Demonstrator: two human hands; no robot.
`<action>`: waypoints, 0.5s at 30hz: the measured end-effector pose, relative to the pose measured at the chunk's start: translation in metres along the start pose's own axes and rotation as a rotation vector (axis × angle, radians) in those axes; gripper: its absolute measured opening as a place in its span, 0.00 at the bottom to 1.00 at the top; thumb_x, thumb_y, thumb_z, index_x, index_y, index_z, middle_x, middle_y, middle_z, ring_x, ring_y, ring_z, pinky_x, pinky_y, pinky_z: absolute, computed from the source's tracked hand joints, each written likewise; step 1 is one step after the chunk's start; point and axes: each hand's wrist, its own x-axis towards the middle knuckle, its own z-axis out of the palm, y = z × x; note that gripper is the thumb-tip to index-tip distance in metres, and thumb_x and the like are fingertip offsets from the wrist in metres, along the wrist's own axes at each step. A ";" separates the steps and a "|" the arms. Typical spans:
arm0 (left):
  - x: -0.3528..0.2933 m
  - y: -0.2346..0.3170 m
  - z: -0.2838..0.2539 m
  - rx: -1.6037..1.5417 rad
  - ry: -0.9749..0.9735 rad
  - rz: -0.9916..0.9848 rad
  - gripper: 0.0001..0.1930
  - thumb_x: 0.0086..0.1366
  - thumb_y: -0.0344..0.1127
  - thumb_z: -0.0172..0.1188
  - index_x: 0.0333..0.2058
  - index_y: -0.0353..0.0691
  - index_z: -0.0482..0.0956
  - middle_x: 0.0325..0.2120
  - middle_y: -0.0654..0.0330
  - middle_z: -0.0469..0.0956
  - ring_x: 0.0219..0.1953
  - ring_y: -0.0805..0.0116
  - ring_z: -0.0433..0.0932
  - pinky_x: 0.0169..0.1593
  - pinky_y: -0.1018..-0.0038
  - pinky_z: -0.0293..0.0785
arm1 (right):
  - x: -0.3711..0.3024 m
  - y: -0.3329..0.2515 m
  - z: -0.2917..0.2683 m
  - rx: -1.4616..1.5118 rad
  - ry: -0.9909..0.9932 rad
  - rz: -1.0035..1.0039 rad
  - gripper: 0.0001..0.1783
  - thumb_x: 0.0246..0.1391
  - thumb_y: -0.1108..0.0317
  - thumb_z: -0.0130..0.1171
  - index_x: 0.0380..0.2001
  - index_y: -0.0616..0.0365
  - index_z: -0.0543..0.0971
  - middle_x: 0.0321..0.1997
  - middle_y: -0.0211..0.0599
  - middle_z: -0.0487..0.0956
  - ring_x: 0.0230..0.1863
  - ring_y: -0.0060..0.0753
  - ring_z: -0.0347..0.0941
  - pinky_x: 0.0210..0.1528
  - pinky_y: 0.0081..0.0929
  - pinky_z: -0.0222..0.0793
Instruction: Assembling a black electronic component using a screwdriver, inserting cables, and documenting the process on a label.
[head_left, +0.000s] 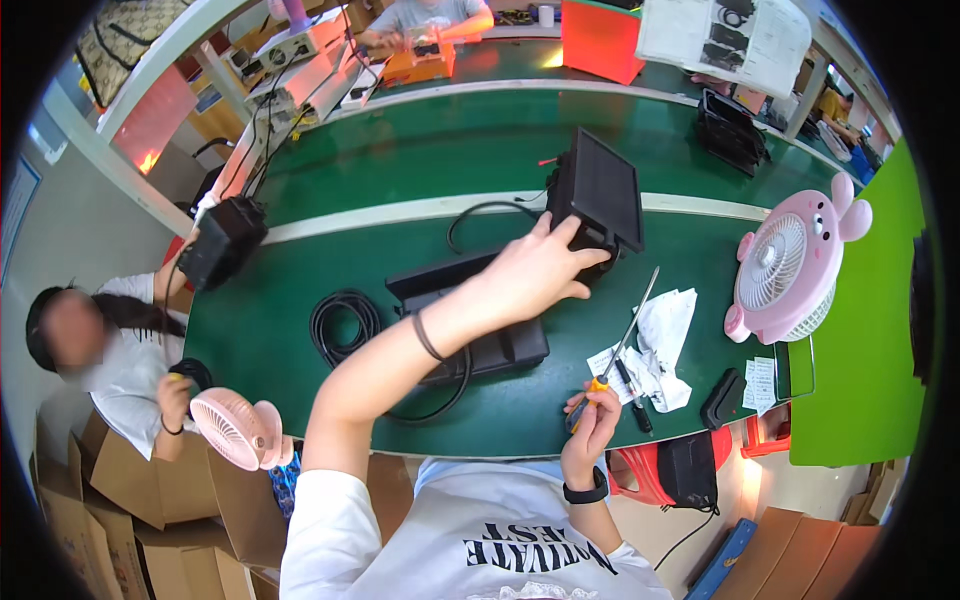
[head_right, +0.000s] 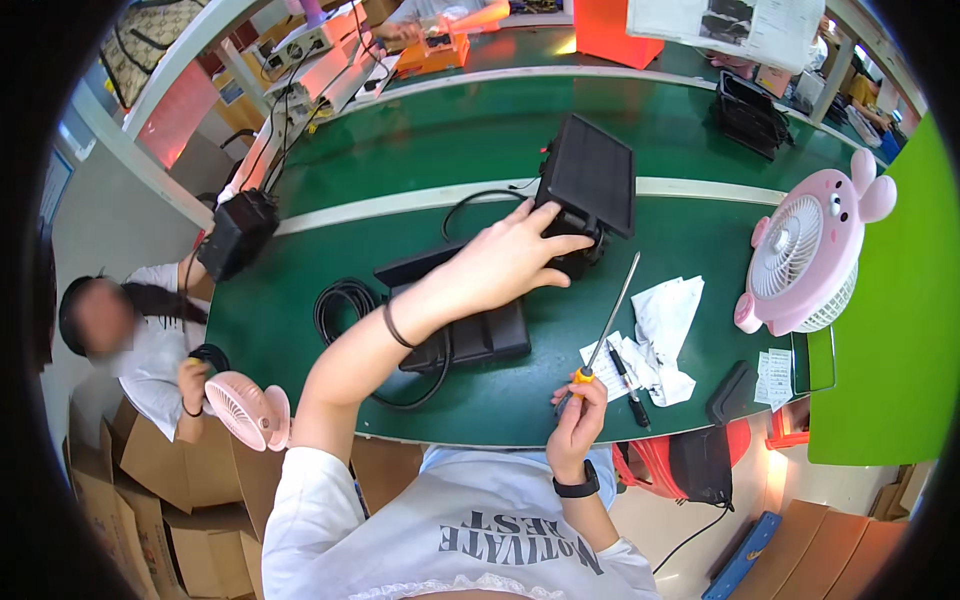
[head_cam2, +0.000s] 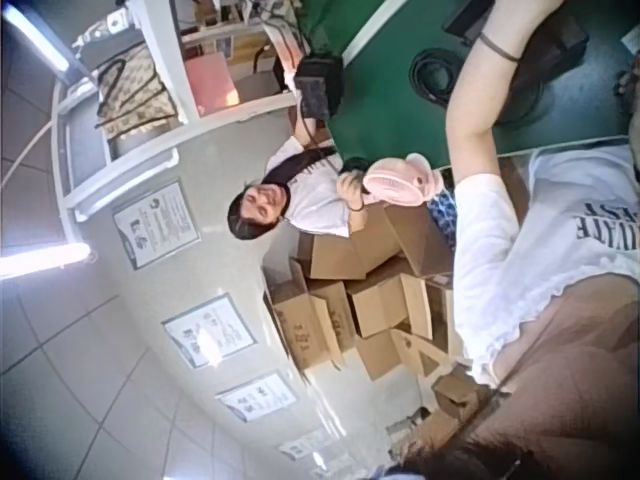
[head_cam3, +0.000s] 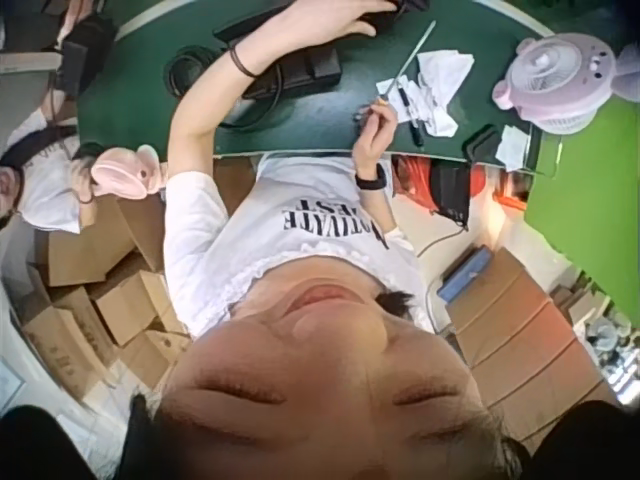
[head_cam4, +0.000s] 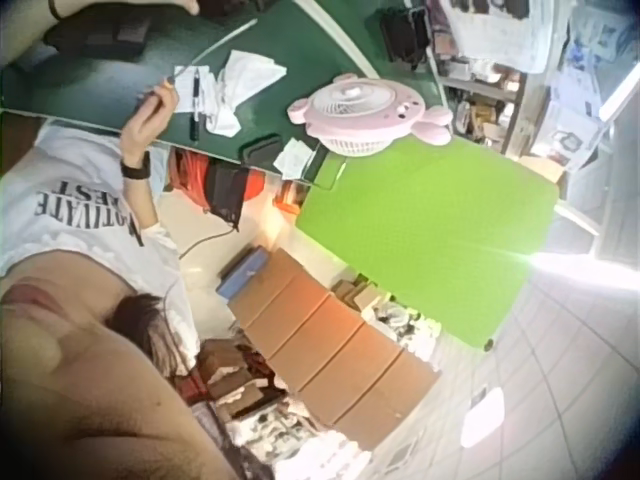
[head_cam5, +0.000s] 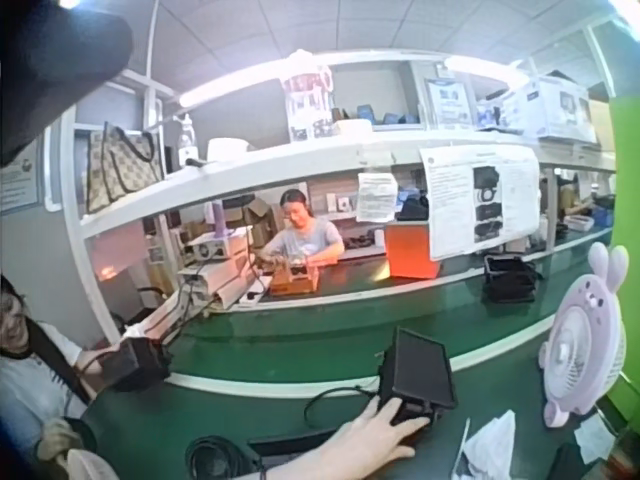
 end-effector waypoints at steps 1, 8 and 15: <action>-0.006 -0.010 -0.006 -0.088 -0.034 0.027 0.25 0.59 0.44 0.69 0.57 0.55 0.79 0.58 0.44 0.71 0.59 0.38 0.71 0.59 0.56 0.74 | -0.001 0.005 -0.003 0.009 0.008 -0.012 0.09 0.67 0.77 0.41 0.47 0.61 0.69 0.53 0.47 0.71 0.36 0.27 0.73 0.39 0.24 0.73; -0.099 -0.046 -0.012 0.171 0.131 -0.203 0.22 0.64 0.55 0.62 0.50 0.50 0.83 0.59 0.57 0.74 0.54 0.53 0.76 0.58 0.60 0.70 | 0.007 -0.020 -0.020 0.043 -0.185 0.186 0.15 0.64 0.76 0.53 0.53 0.61 0.70 0.47 0.44 0.79 0.31 0.24 0.74 0.33 0.19 0.71; -0.139 -0.050 -0.010 0.349 0.291 -0.539 0.20 0.63 0.56 0.62 0.40 0.48 0.88 0.50 0.60 0.79 0.42 0.58 0.81 0.46 0.62 0.76 | 0.018 -0.065 -0.005 -0.438 -0.340 -0.123 0.14 0.50 0.81 0.64 0.42 0.61 0.82 0.42 0.41 0.85 0.38 0.34 0.82 0.41 0.26 0.75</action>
